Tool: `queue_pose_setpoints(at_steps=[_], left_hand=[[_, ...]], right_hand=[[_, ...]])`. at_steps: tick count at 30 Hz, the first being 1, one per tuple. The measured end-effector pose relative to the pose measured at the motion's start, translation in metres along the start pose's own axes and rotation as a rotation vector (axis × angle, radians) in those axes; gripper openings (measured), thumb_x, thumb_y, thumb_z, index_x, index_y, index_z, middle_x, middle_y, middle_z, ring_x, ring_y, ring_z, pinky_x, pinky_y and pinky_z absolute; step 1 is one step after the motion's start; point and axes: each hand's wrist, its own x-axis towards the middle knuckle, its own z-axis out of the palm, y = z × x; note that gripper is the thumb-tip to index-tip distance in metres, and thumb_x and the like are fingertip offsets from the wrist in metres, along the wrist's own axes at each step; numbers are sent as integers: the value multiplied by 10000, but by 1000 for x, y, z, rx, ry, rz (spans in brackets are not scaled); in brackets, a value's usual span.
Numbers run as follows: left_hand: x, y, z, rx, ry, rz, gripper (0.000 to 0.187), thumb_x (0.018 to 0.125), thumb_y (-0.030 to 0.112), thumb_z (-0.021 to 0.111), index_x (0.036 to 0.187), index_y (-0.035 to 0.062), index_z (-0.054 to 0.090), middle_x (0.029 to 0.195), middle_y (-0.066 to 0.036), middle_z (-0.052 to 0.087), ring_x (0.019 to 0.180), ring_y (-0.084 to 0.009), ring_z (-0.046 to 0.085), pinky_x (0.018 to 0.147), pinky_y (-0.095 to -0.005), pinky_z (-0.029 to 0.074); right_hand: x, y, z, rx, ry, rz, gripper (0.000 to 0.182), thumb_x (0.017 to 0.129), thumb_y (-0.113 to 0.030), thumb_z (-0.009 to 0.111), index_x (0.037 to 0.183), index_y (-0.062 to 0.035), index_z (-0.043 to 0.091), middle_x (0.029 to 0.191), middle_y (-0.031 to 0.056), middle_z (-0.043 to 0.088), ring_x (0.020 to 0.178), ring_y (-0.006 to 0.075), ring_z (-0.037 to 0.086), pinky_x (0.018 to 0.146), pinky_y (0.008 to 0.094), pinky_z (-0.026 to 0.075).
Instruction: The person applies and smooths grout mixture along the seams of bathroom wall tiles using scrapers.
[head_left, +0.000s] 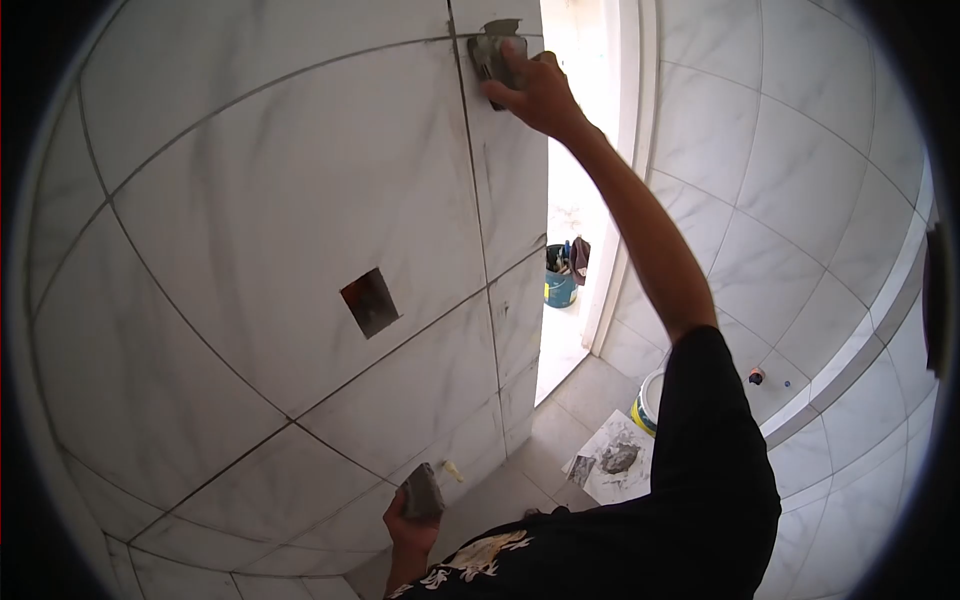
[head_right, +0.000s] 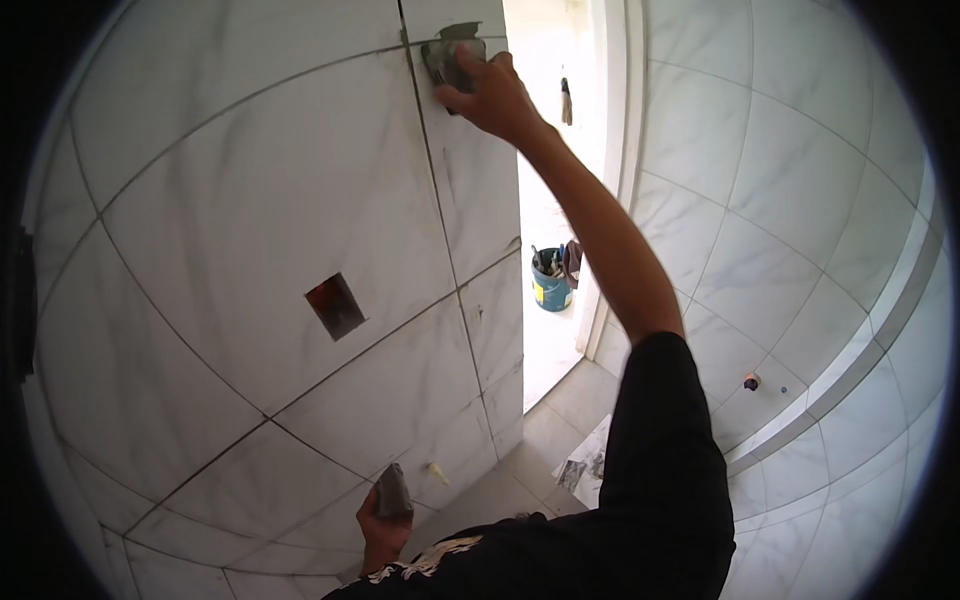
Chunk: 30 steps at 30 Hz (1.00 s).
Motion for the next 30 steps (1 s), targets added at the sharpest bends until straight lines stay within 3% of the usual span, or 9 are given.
queue_pose_setpoints(at_steps=[3, 7, 11, 13, 18, 23, 24, 25, 30], left_hand=[[8, -3, -2, 35, -34, -20, 464, 923, 299, 545, 1313, 46, 533, 1268, -129, 614, 1125, -294, 615, 963, -453, 495], [39, -16, 15, 77, -9, -80, 469, 915, 293, 557, 1314, 47, 532, 1269, -123, 614, 1125, -290, 614, 955, -460, 499], [66, -32, 38, 127, -3, -113, 469, 909, 296, 552, 1310, 54, 536, 1261, -108, 621, 1097, -268, 636, 904, -441, 533], [74, -35, 44, 100, 30, -104, 473, 907, 296, 554, 1309, 47, 536, 1256, -112, 622, 1098, -274, 634, 908, -439, 531], [79, -45, 28, 57, 16, -72, 431, 919, 306, 541, 1280, 72, 561, 1233, -107, 635, 1086, -271, 638, 893, -440, 535], [81, -54, 43, 70, 65, -53, 406, 928, 317, 536, 1254, 81, 581, 1187, -94, 656, 1045, -263, 650, 855, -446, 537], [82, -54, 45, 65, 84, -62, 404, 928, 320, 538, 1248, 78, 584, 1171, -91, 663, 1034, -261, 653, 845, -449, 537], [86, -54, 43, 70, 84, -66, 404, 928, 320, 538, 1248, 78, 584, 1171, -91, 663, 1034, -261, 653, 845, -449, 537], [104, -52, 31, 58, -94, -119, 496, 902, 310, 586, 1317, 45, 530, 1293, -129, 600, 1138, -281, 615, 912, -442, 534]], right_hand=[[-7, 26, -42, 50, -503, -76, 749, 726, -366, 779, 1375, -81, 536, 946, 242, 617, 801, 329, 646, 814, 398, 529], [19, 35, -64, -4, -37, -323, 600, 789, -285, 739, 1343, -143, 558, 952, 234, 613, 885, 335, 668, 774, 422, 537], [51, -6, -81, 0, -97, -533, 497, 818, -130, 650, 1310, -117, 586, 1264, 188, 513, 1125, 333, 513, 992, 431, 451], [59, -2, -77, -98, -396, -459, 529, 794, -82, 654, 1314, -160, 591, 1370, 196, 440, 1204, 358, 487, 1062, 444, 417], [53, 69, -64, -179, -350, -336, 556, 770, -89, 660, 1315, -179, 595, 1179, 93, 659, 1132, 359, 528, 963, 460, 467], [44, 65, -44, 28, -70, -142, 540, 899, -351, 614, 1291, 18, 562, 1187, 225, 619, 1044, 332, 578, 842, 471, 535], [50, 79, -17, 176, 28, -274, 593, 785, -352, 707, 1328, -166, 561, 1064, 310, 576, 932, 410, 646, 797, 474, 543], [34, 55, -9, -81, -67, -19, 574, 807, -411, 667, 1310, -155, 568, 1028, 265, 636, 949, 418, 645, 807, 471, 543], [14, 47, -48, 24, -342, -10, 653, 831, -509, 642, 1323, -84, 573, 785, 137, 689, 712, 273, 685, 700, 354, 567]])
